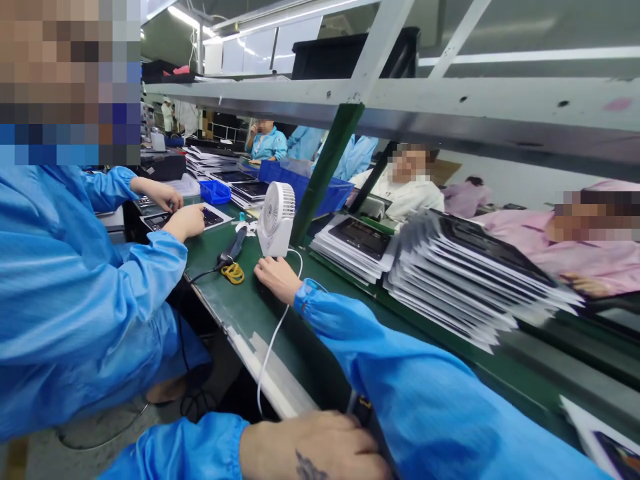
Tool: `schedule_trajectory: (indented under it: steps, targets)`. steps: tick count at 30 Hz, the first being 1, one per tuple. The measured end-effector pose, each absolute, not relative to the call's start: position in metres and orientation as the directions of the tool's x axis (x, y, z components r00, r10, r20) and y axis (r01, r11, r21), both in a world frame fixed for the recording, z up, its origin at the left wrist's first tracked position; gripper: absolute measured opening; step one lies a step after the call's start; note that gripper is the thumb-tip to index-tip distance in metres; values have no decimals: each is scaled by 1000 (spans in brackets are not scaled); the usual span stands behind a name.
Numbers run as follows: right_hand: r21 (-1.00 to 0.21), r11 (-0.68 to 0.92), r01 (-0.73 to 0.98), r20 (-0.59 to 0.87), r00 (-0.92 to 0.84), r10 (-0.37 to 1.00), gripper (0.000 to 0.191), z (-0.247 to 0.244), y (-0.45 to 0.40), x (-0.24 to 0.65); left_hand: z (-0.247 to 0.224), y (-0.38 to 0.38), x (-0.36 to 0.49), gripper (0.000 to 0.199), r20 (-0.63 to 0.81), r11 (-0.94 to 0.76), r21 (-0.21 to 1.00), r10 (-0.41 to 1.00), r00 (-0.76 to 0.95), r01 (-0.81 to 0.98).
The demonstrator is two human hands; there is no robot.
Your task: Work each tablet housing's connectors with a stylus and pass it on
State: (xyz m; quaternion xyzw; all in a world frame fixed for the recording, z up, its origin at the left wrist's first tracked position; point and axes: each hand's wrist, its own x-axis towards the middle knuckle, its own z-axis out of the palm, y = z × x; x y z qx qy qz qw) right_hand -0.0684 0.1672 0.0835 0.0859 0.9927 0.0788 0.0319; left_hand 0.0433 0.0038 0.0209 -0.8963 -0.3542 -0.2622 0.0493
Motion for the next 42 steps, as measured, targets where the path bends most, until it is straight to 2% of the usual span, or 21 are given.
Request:
schedule_trajectory:
  steps: [4,6,8,11,13,16,19,23,29,32,35,39,42]
  targets:
    - [87,990,109,29,-994,107,34,88,159,-75,25,4,33,30,483,-754,76,601,637,653]
    - [-11,994,106,97,-990,106,29,97,150,-62,29,1,32,28,474,-746,95,616,629,659]
    - [-142,981,134,200,-967,161,18,107,142,-36,30,-2,33,27,483,-730,118,635,603,673]
    - [-397,893,213,356,-861,363,9,120,130,19,26,-5,36,21,492,-710,156,659,569,687]
    - [-581,775,249,387,-754,531,8,121,122,59,24,-7,37,17,490,-702,198,675,552,684]
    - [-794,555,248,336,-583,740,18,115,106,117,24,-10,36,14,489,-702,269,689,534,660]
    - [-910,360,206,255,-408,877,27,106,80,174,26,-13,34,14,487,-709,342,695,529,617]
    - [-968,203,149,166,-230,959,31,97,32,241,24,-13,33,16,477,-717,402,695,538,570]
    - [-987,82,139,62,-141,988,27,65,-15,282,34,-12,39,21,387,-757,270,651,653,595]
    - [-979,138,152,115,-153,981,22,55,-18,274,40,-14,41,21,313,-746,242,665,678,621]
    - [-948,223,229,186,-169,968,19,52,-19,266,47,-18,41,19,243,-714,282,699,673,640]
    - [-877,343,335,294,-190,937,12,51,-22,265,55,-21,42,22,204,-685,293,726,657,667]
    - [-852,371,369,321,-191,928,11,51,-24,266,58,-20,44,25,201,-682,276,730,653,677]
